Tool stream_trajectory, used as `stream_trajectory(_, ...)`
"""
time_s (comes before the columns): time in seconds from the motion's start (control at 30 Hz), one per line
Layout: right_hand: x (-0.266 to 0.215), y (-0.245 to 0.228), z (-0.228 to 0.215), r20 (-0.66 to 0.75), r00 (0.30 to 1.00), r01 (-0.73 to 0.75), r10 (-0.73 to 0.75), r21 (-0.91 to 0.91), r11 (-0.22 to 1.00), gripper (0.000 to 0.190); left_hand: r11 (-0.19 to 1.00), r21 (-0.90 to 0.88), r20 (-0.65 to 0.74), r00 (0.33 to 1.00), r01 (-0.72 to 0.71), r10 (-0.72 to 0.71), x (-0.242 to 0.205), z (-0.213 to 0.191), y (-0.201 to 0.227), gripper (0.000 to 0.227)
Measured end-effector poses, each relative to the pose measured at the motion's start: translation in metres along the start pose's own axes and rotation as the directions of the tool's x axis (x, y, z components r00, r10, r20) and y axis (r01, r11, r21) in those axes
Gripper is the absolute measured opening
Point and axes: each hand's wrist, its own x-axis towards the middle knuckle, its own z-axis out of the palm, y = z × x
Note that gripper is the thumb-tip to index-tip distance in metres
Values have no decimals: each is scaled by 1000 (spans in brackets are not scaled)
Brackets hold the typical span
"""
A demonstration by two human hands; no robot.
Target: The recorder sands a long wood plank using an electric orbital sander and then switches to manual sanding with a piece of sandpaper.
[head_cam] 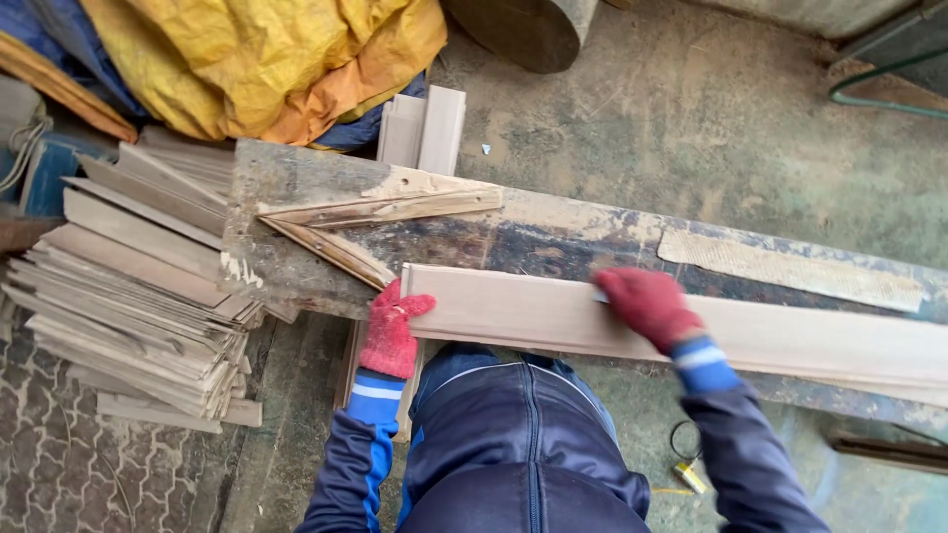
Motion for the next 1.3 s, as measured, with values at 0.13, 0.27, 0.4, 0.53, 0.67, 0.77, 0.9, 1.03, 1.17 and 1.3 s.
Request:
stream_trajectory(0.13, 1, 7, 4, -25, 995, -93, 91, -83, 992, 52, 997, 5, -12, 997, -77, 77, -17, 11, 5, 62)
stream_trajectory(0.27, 18, -124, 22, 108, 992, 75, -72, -27, 997, 48, 946, 204, 49, 968, -251, 246, -30, 17, 26, 53)
stream_trajectory(0.4, 31, -194, 52, 23, 939, 343, -343, 0, 939, 46, 921, 267, 72, 958, -285, 276, -61, 27, 55, 47)
stream_trajectory(0.53, 21, -136, 39, -201, 838, 483, -507, -161, 861, 38, 942, 225, 24, 968, -247, 248, -38, 13, 36, 53)
stream_trajectory(0.67, 12, 52, 35, -455, 772, 257, -444, -415, 873, 23, 963, 209, -33, 983, -171, 182, -26, 10, 22, 64)
stream_trajectory(0.77, -20, 200, 15, -557, 811, -70, -179, -397, 915, 28, 954, 249, -75, 979, -166, 190, -16, 9, 8, 70)
stream_trajectory(0.9, 10, 212, 55, -584, 808, -193, -76, -384, 903, 36, 964, 228, -87, 984, -135, 158, -19, 12, 23, 58)
stream_trajectory(1.03, 41, 63, 89, -554, 772, 182, -312, -277, 943, 25, 956, 264, -106, 981, -131, 164, -4, 7, 18, 66)
stream_trajectory(1.17, 22, 11, 58, -442, 788, 351, -427, -246, 903, 42, 959, 257, -123, 981, -117, 153, -10, 11, 25, 66)
stream_trajectory(1.3, -21, 128, 46, -562, 781, 191, -271, -197, 962, 47, 975, 198, -82, 989, -101, 119, -29, 32, 55, 67)
